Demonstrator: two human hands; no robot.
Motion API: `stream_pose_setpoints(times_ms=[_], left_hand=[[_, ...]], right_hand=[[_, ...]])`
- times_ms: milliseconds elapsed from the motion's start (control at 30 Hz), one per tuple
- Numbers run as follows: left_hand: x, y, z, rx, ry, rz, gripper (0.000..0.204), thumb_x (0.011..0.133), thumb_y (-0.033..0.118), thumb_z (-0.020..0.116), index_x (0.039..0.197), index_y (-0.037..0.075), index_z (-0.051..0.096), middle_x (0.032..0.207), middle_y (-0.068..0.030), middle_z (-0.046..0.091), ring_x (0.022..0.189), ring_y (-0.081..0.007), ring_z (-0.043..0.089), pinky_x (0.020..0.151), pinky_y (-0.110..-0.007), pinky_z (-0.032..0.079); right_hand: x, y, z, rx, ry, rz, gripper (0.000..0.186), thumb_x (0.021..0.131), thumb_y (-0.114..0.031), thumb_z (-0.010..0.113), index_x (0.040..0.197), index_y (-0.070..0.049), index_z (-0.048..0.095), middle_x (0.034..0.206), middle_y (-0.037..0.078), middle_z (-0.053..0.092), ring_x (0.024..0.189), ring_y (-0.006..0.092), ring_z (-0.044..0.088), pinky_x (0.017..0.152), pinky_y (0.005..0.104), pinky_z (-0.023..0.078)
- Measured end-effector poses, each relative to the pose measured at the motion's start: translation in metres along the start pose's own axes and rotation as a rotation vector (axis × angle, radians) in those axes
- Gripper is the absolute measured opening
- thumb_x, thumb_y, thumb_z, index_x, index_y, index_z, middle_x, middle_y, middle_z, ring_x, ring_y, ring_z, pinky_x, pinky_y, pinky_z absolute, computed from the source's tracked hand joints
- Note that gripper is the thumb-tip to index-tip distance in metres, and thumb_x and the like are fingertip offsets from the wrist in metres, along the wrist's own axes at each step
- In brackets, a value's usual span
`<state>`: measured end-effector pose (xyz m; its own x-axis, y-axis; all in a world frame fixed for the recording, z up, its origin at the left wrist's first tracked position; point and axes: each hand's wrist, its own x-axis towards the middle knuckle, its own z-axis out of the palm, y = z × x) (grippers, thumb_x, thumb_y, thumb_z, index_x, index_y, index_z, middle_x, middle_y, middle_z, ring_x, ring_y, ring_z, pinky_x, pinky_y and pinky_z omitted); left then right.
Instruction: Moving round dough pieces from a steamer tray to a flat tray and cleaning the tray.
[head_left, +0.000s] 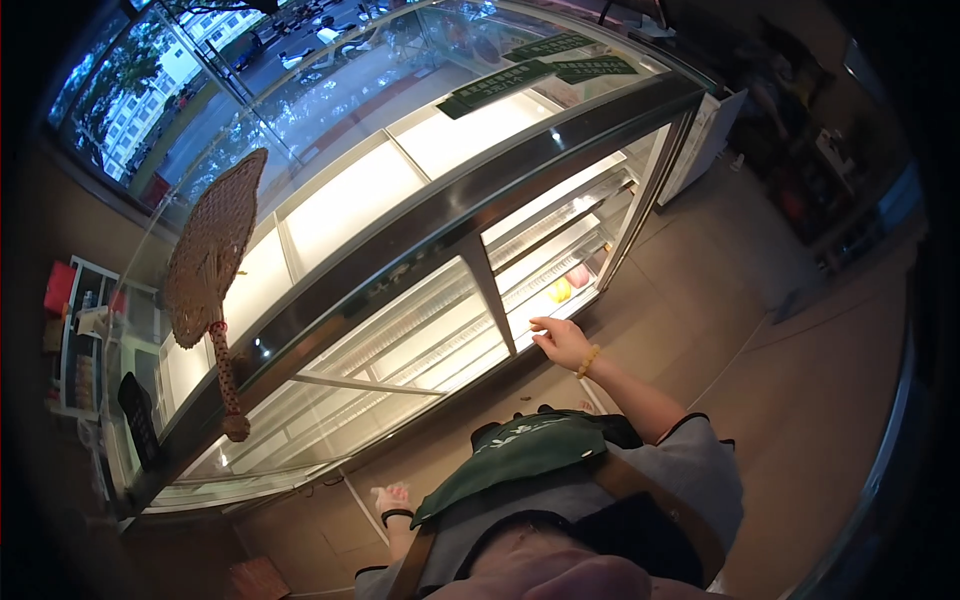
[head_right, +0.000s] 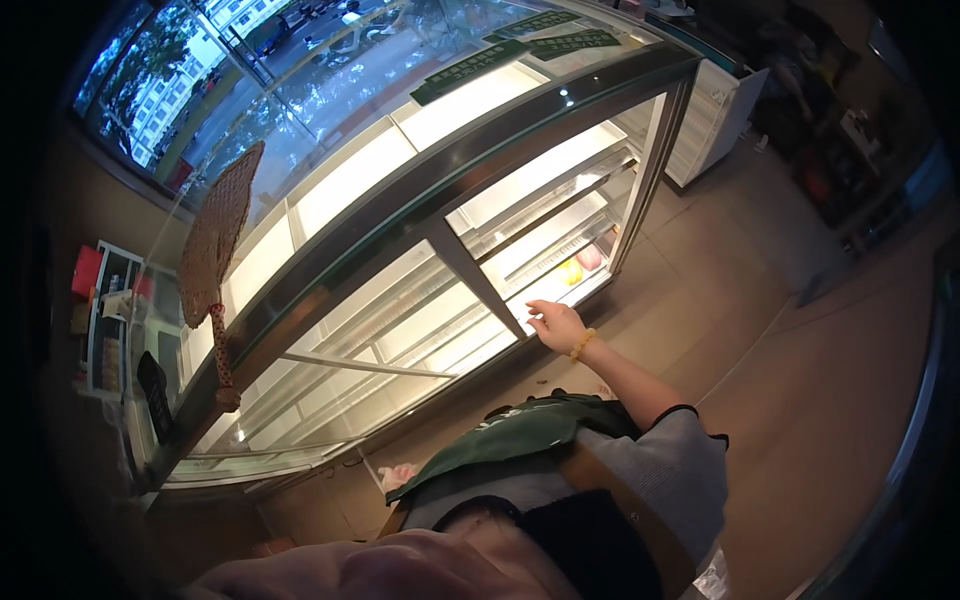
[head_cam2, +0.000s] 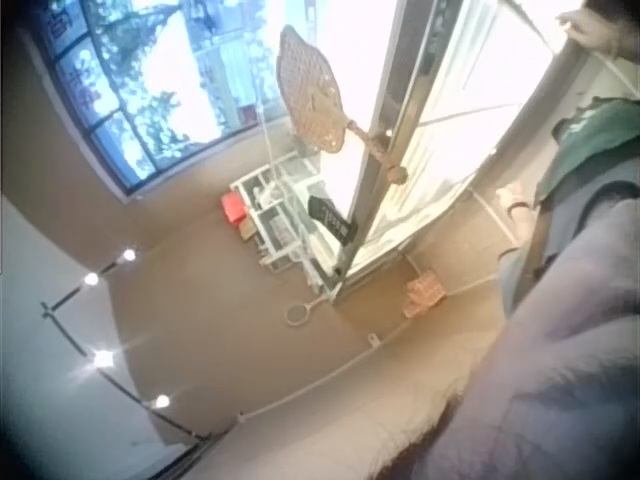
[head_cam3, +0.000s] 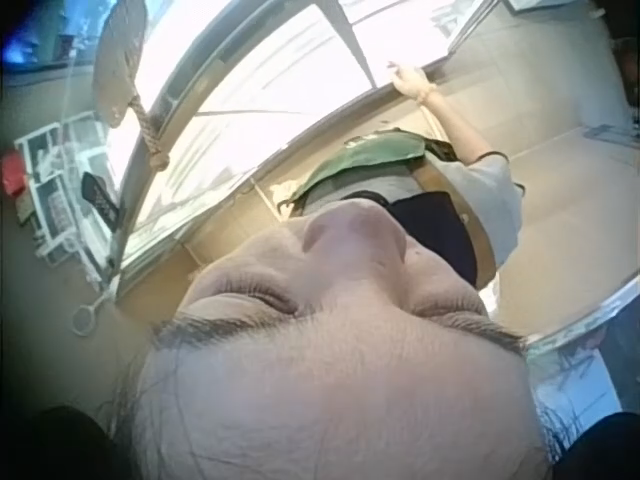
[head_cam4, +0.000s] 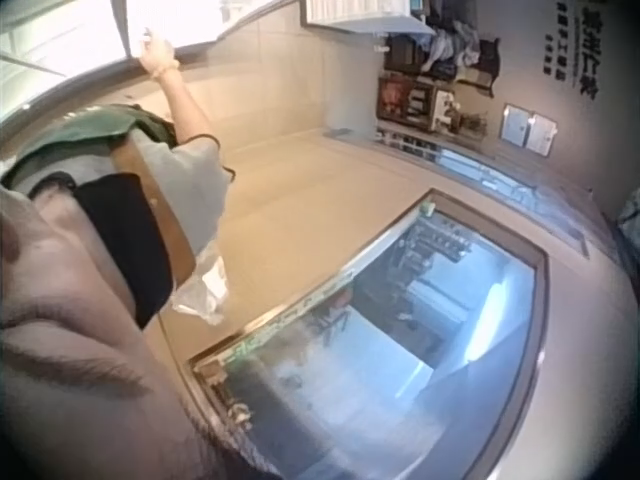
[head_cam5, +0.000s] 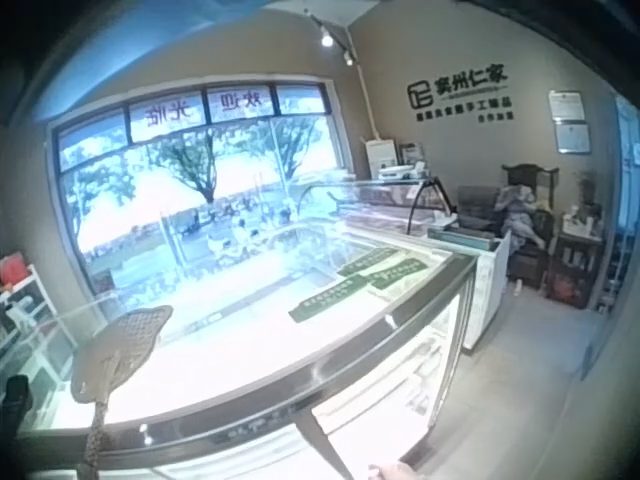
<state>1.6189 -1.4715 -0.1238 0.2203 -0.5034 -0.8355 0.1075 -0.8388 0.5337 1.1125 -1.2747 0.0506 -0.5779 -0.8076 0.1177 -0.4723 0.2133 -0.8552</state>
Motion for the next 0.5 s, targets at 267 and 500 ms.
stream_pose_setpoints(times_ms=[267,500], left_hand=[[-0.080,-0.084,0.107,0.423,-0.278,0.280,0.044,0.096,0.042,0.047,0.107,0.001,0.059,0.089,-0.0074,0.062,0.077,-0.0181,0.061,0.066,-0.030,0.052],[-0.107,-0.123,0.089,0.663,-0.267,0.361,0.040,0.097,0.038,0.048,0.094,0.000,0.059,0.085,-0.0089,0.062,0.074,-0.0182,0.063,0.062,-0.030,0.054]], right_hand=[[0.091,-0.034,-0.113,-0.472,0.508,-0.569,0.034,0.077,-0.005,0.067,0.109,-0.001,0.059,0.109,0.014,0.060,0.100,0.0319,0.057,0.085,0.0386,0.048],[0.161,-0.015,-0.148,-0.808,0.236,-0.566,0.021,0.077,-0.016,0.068,0.096,-0.008,0.061,0.098,0.008,0.060,0.099,0.0271,0.056,0.094,0.0422,0.041]])
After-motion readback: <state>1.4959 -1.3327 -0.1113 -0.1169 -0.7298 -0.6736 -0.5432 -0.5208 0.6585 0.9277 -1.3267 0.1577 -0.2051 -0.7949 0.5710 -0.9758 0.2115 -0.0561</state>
